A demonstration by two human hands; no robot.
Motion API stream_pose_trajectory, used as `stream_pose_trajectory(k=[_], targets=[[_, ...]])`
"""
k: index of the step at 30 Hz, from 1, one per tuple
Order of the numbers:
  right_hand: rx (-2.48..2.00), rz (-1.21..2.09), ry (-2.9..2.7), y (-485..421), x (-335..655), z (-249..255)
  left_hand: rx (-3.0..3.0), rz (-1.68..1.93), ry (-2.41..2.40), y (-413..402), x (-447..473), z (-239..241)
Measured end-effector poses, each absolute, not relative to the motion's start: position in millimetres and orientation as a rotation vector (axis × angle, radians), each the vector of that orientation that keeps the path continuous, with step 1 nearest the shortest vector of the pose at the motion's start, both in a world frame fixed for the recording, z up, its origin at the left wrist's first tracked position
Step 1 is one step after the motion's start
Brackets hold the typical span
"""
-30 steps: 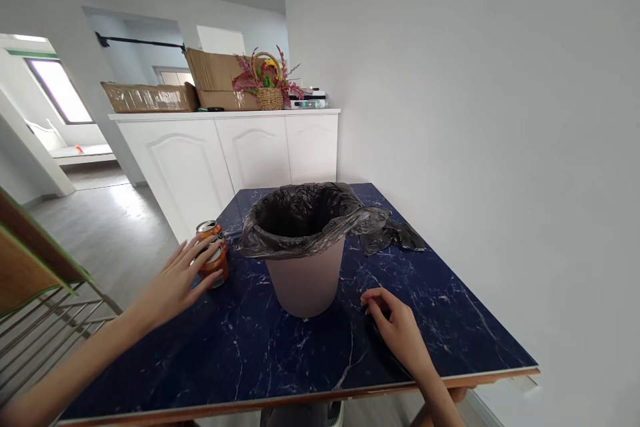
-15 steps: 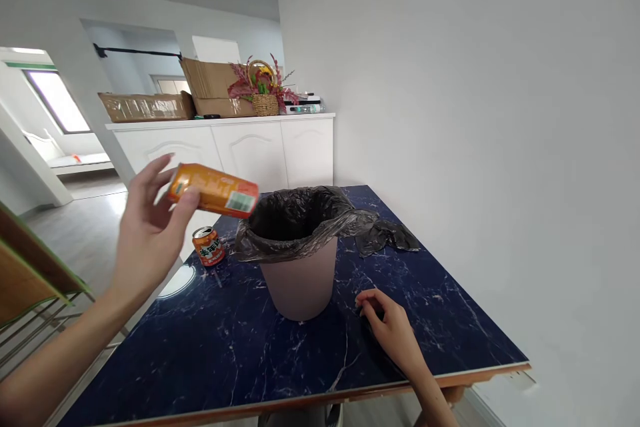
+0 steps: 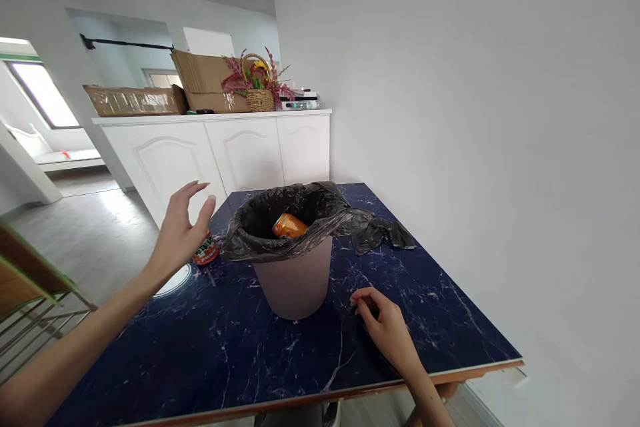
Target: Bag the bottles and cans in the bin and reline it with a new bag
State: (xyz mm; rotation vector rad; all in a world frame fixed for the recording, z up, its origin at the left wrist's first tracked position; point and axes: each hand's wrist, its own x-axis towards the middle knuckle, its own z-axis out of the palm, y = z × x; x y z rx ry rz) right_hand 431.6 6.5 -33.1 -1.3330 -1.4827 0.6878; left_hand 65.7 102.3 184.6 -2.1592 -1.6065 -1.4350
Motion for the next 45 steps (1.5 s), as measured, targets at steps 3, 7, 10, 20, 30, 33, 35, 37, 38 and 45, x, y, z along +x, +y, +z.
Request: stream_pose_trajectory(k=[3,7,10,20,30,33,35,37,38,45], targets=[[-1.338,0.691,-1.491,6,432,-35,-2.025,-1.202,-1.726,123,19,160],[-1.343,0.704,-1.490,6,434,-38,-1.926,-0.890,-1.911,151,-37,128],[-1.354,0.696,-1.490,6,433,-37,-1.928,-0.762,-1.989,165,-60,115],[-1.363,0.712,-1.499,7,433,-36,-2.153,-0.704,-2.011,196,-46,122],[-1.398,0.753,-1.500,7,434,-35,-2.081,-0.207,-2.000,205,-36,96],[-1.397,0.749,-1.493,7,433,-35,-2.048,-0.195,-1.982,199,-31,95],[-1.395,0.747,-1.488,7,433,-36,-2.037,-0.199,-1.974,195,-28,97],[-1.389,0.743,-1.490,7,434,-36,-2.034,-0.212,-1.966,190,-25,97],[-1.386,0.741,-1.492,7,434,-36,-2.035,-0.220,-1.961,188,-23,97],[-1.366,0.717,-1.487,6,434,-37,-2.084,-0.284,-1.914,167,-8,93]])
